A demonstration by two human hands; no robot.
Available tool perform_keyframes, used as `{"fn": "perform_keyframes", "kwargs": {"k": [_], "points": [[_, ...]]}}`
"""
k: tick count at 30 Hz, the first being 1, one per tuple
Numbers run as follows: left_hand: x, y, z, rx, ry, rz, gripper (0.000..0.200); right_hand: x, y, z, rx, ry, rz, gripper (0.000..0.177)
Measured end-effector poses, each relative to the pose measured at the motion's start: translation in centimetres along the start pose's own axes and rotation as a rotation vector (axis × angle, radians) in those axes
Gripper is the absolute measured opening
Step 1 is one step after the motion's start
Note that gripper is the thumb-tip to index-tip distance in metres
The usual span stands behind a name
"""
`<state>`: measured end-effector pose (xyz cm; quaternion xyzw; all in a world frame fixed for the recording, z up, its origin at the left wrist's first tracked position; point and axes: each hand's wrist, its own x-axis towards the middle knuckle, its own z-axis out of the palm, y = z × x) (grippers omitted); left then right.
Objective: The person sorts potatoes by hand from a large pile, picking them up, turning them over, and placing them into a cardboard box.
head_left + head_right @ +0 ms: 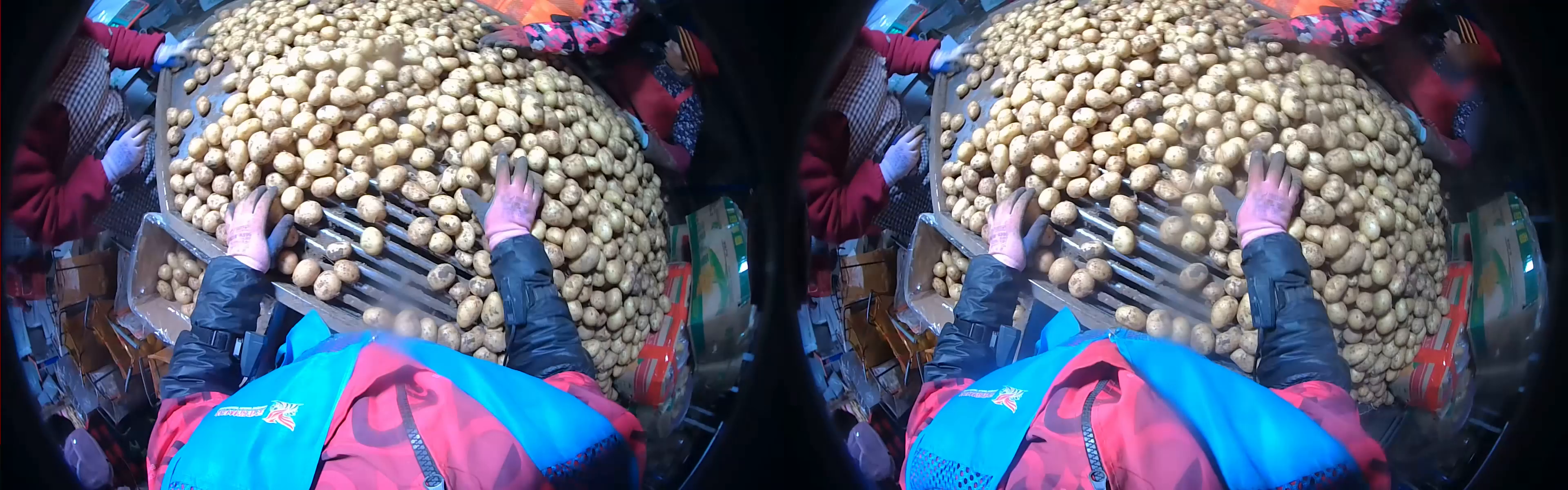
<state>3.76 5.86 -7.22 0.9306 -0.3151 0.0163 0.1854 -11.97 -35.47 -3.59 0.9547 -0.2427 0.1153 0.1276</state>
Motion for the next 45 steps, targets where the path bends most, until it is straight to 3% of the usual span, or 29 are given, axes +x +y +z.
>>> {"fn": "perform_keyframes", "kwargs": {"k": [3, 5, 11, 13, 19, 21, 23, 25, 26, 29, 33, 35, 37, 39, 41, 45], "points": [[0.1, -0.1, 0.2, 0.032, -0.009, 0.003, 0.061, 1.9, -1.4, 1.3, 0.027, 0.053, 0.000, 0.095], [0.2, 0.3, 0.1, 0.067, 0.003, 0.010, 0.058, 4.0, -2.7, 1.1, 0.111, -0.092, 0.079, 0.094], [0.5, 0.5, 0.2, 0.085, -0.010, 0.012, 0.058, 7.5, -5.9, 3.8, 0.221, -0.029, 0.072, 0.089], [0.4, 0.6, 0.0, 0.104, -0.018, 0.009, 0.061, 8.5, -9.0, 1.7, 0.234, -0.186, 0.200, 0.091], [0.6, 0.6, 0.0, 0.098, -0.043, -0.006, 0.061, 8.3, -9.6, 2.0, 0.278, -0.165, 0.100, 0.090], [0.8, 0.8, -0.3, 0.093, -0.048, -0.005, 0.059, 8.0, -10.7, 1.0, 0.455, -0.223, -0.031, 0.079], [0.7, 0.6, -0.1, 0.088, -0.035, -0.001, 0.059, 6.9, -14.4, -0.6, 0.546, -0.468, -0.144, 0.070], [0.6, 0.5, 0.1, 0.112, -0.025, -0.004, 0.059, 3.8, -18.3, -1.4, 0.427, -0.179, -0.272, 0.056], [0.6, 0.5, 0.2, 0.124, -0.011, -0.010, 0.059, 3.0, -19.4, 0.2, 0.633, -0.095, -0.291, 0.048], [0.5, 0.0, 0.6, 0.105, 0.012, 0.001, 0.057, 1.5, -18.3, 0.2, 0.629, -0.194, -0.311, 0.045], [0.5, 0.0, 0.5, 0.085, 0.022, 0.006, 0.056, -1.7, -16.0, 0.6, 0.799, -0.002, -0.461, 0.049], [0.4, 0.2, 0.4, 0.078, 0.023, -0.001, 0.056, -4.3, -16.2, -0.5, 0.760, -0.047, -0.430, 0.051], [0.5, 0.2, 0.4, 0.075, 0.005, -0.019, 0.056, -6.5, -16.2, -1.2, 0.902, -0.162, -0.478, 0.055], [0.5, 0.1, 0.4, 0.081, -0.001, -0.033, 0.055, -8.2, -16.4, -1.7, 0.804, -0.155, -0.477, 0.044], [0.5, 0.1, 0.4, 0.074, 0.006, -0.023, 0.056, -8.4, -15.6, -2.2, 0.895, -0.209, -0.529, 0.036], [0.5, -0.1, 0.6, 0.066, 0.018, -0.019, 0.057, -6.6, -15.8, -3.2, 0.972, -0.139, -0.405, 0.039]]}}
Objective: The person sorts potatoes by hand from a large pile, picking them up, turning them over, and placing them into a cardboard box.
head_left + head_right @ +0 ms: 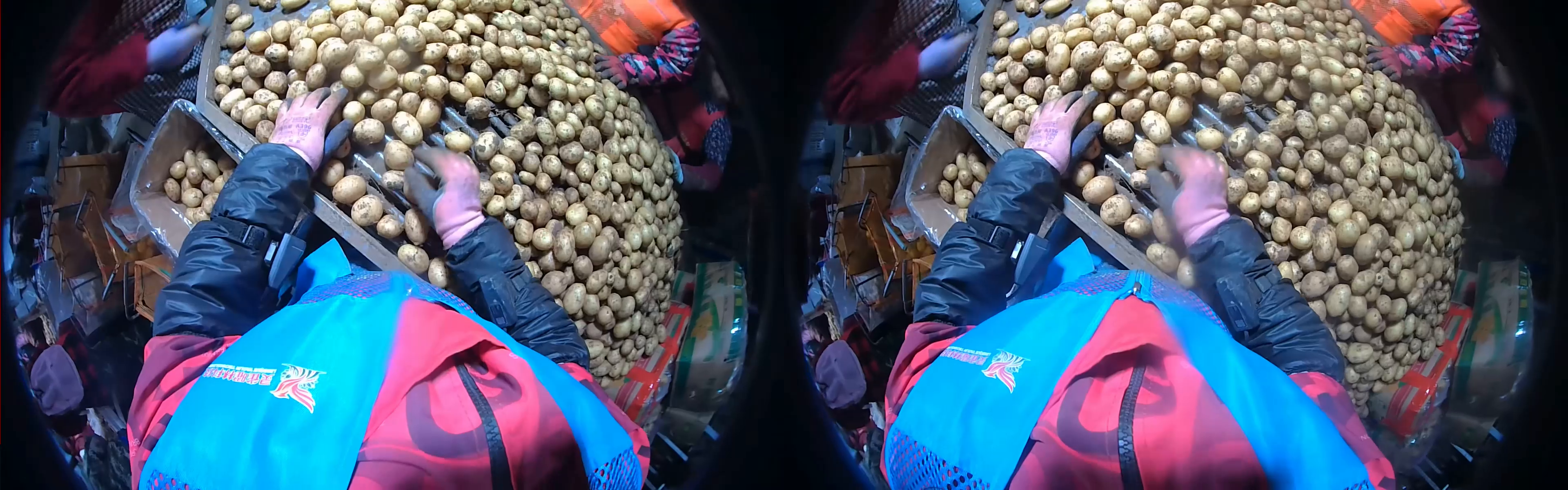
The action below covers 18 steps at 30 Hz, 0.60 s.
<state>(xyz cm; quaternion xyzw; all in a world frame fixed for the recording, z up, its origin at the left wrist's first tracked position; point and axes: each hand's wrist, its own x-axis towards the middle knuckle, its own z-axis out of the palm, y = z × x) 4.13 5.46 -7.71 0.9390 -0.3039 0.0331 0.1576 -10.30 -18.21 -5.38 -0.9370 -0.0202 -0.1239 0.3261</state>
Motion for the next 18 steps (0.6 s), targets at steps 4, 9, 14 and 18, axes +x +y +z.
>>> {"fn": "perform_keyframes", "kwargs": {"k": [4, 9, 14, 18], "points": [[-0.1, -0.1, 0.1, -0.012, 0.015, 0.018, 0.057, 4.2, 0.7, 0.5, -0.270, -0.094, 0.193, 0.061], [-0.2, -0.2, 0.1, -0.021, 0.070, 0.031, 0.055, 6.9, 0.3, 3.2, -0.285, -0.150, 0.206, 0.058], [-2.1, 1.7, -1.4, -0.398, 0.269, 0.226, 0.068, 4.5, -1.2, 0.9, 0.145, -0.037, -0.016, 0.048], [-4.6, 5.2, -1.4, -0.708, 0.031, 0.202, 0.077, 2.6, -4.0, -1.3, 0.236, -0.059, -0.161, 0.051]]}}
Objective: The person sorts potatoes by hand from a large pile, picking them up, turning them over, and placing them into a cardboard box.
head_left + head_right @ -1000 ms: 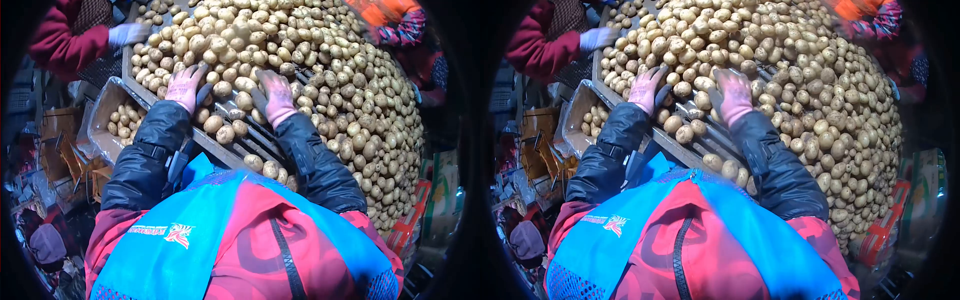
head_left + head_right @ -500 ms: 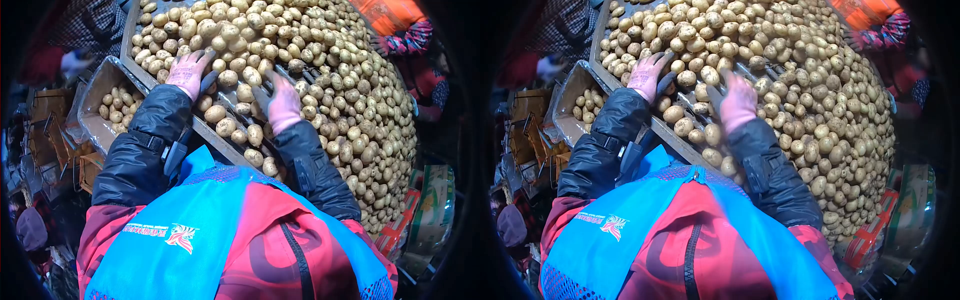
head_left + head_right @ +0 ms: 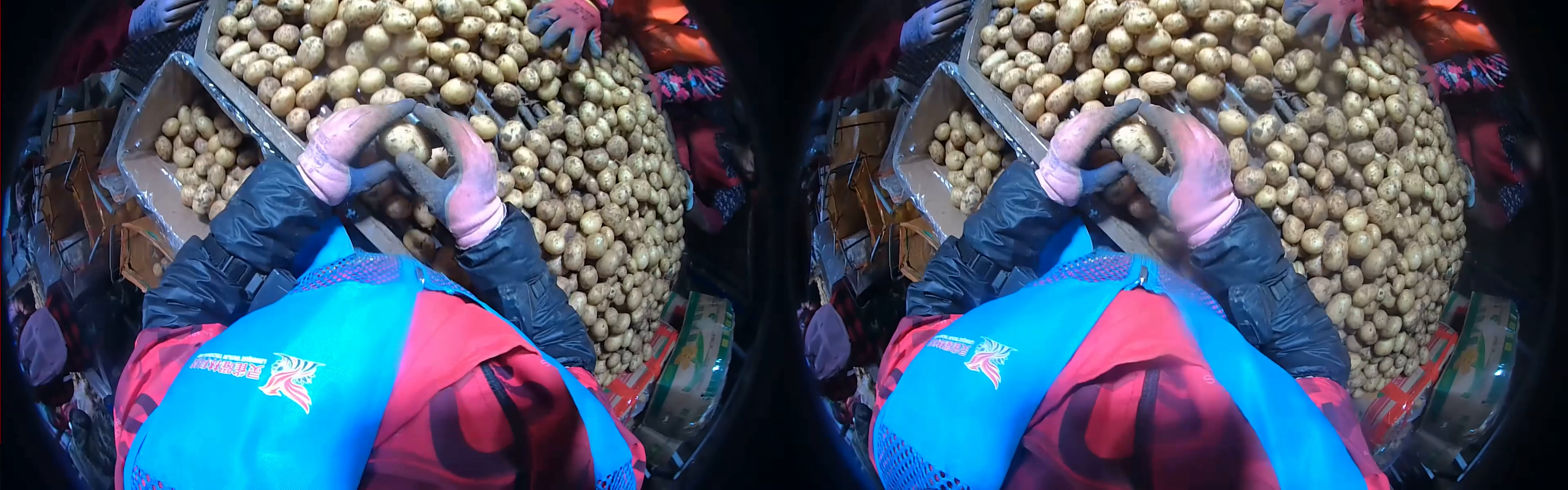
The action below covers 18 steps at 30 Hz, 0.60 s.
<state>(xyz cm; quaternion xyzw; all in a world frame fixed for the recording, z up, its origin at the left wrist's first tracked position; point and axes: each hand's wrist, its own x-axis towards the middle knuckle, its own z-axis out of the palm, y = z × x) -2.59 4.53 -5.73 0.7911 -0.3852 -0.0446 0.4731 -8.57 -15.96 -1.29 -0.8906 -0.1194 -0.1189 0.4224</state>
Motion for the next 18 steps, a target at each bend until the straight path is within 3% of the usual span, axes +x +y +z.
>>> {"fn": "perform_keyframes", "kwargs": {"k": [5, 10, 13, 15, 16, 18], "points": [[-1.1, 1.5, 0.4, -0.058, 0.043, 0.000, 0.066, -1.4, -0.6, 0.0, -0.006, -0.016, -0.002, 0.069], [-2.1, 2.1, 1.2, -0.103, 0.159, -0.041, 0.066, -1.6, -1.4, 0.9, -0.028, -0.030, 0.034, 0.073], [-2.6, 2.4, 1.3, -0.101, 0.197, -0.063, 0.065, -1.7, -1.5, 1.0, -0.015, -0.108, 0.170, 0.064], [-3.1, 2.7, 1.3, -0.101, 0.210, -0.067, 0.063, -1.3, -2.2, 0.8, 0.092, -0.197, 0.289, 0.043], [-3.6, 2.9, 1.4, -0.128, 0.183, -0.128, 0.065, -1.4, -2.2, 1.0, 0.097, -0.202, 0.282, 0.043], [-4.4, 3.2, 1.2, -0.145, 0.166, -0.193, 0.066, -1.9, -1.8, 1.9, 0.510, -0.170, 0.502, 0.023]]}}
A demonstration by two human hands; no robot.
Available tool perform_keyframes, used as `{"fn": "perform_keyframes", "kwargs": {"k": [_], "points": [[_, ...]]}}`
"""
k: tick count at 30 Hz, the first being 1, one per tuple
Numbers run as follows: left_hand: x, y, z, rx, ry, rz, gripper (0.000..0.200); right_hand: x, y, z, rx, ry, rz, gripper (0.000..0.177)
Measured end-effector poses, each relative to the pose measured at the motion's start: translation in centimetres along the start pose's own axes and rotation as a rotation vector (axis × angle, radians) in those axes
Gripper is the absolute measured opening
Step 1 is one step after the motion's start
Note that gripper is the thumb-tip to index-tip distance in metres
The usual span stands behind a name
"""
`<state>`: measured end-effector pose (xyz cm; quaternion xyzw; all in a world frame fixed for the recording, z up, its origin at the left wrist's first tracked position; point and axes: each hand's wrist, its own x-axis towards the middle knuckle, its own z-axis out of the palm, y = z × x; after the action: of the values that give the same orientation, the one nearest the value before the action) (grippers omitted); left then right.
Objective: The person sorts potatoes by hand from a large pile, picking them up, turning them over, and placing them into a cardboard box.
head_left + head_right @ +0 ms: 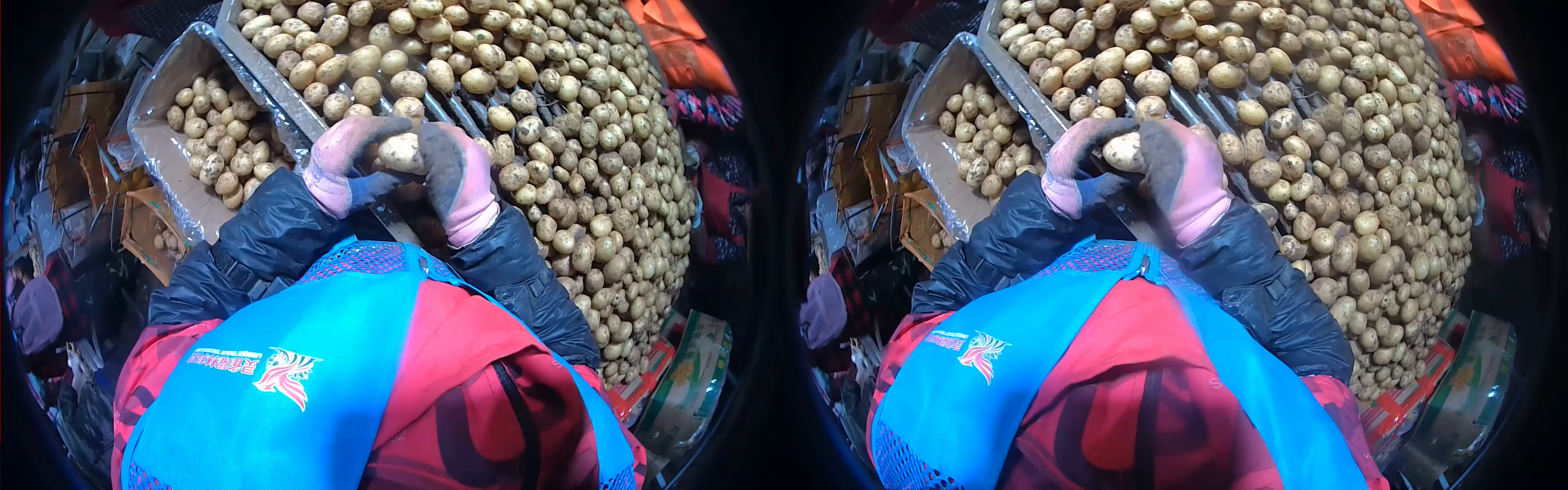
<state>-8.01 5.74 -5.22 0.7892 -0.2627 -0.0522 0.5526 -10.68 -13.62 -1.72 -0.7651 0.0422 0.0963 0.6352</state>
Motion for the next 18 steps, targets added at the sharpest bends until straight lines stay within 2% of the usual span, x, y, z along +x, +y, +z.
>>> {"fn": "perform_keyframes", "kwargs": {"k": [1, 4, 5, 6, 7, 8, 10, 11, 12, 14, 16, 18], "points": [[-0.4, -0.1, -0.4, 0.035, 0.007, 0.064, 0.066, 0.6, 0.8, -0.1, -0.141, -0.020, -0.240, 0.015], [-1.5, 0.5, -1.4, 0.101, 0.044, 0.157, 0.063, 0.5, 1.6, 0.6, 0.005, -0.053, -0.181, 0.020], [-2.3, 0.3, -1.4, 0.060, 0.099, 0.113, 0.062, 0.4, 0.5, 0.5, -0.196, -0.004, -0.313, 0.021], [-3.2, 0.3, -1.6, 0.024, 0.156, 0.068, 0.061, 0.5, 2.0, 0.5, -0.097, 0.052, -0.130, 0.024], [-4.0, 1.0, -1.7, 0.008, 0.216, -0.028, 0.060, 1.0, 4.7, 0.0, -0.272, 0.110, -0.186, 0.026], [-4.7, 1.5, -2.5, 0.109, 0.257, 0.004, 0.061, 1.8, 6.6, -0.4, -0.442, 0.170, -0.245, 0.028], [-7.0, 1.4, -4.5, 0.221, 0.318, 0.046, 0.061, 1.5, 4.3, -0.5, -0.754, 0.063, -0.399, 0.029], [-8.6, 1.3, -5.8, 0.314, 0.377, 0.048, 0.063, 1.2, 4.8, -0.6, -0.773, 0.009, -0.467, 0.030], [-11.1, 1.8, -6.8, 0.276, 0.433, -0.133, 0.060, 0.9, 5.3, -0.6, -0.791, -0.046, -0.536, 0.032], [-16.5, 2.1, -10.4, 0.464, 0.564, -0.155, 0.061, 0.4, 5.4, -0.6, -0.820, -0.149, -0.471, 0.035], [-24.1, 1.3, -13.1, 0.344, 0.791, -0.382, 0.060, -0.3, 4.7, -0.3, -0.754, -0.108, -0.501, 0.032], [-30.8, 0.6, -15.1, 0.570, 1.016, -0.394, 0.059, 0.3, 5.9, -0.4, -0.707, -0.075, -0.589, 0.029]]}}
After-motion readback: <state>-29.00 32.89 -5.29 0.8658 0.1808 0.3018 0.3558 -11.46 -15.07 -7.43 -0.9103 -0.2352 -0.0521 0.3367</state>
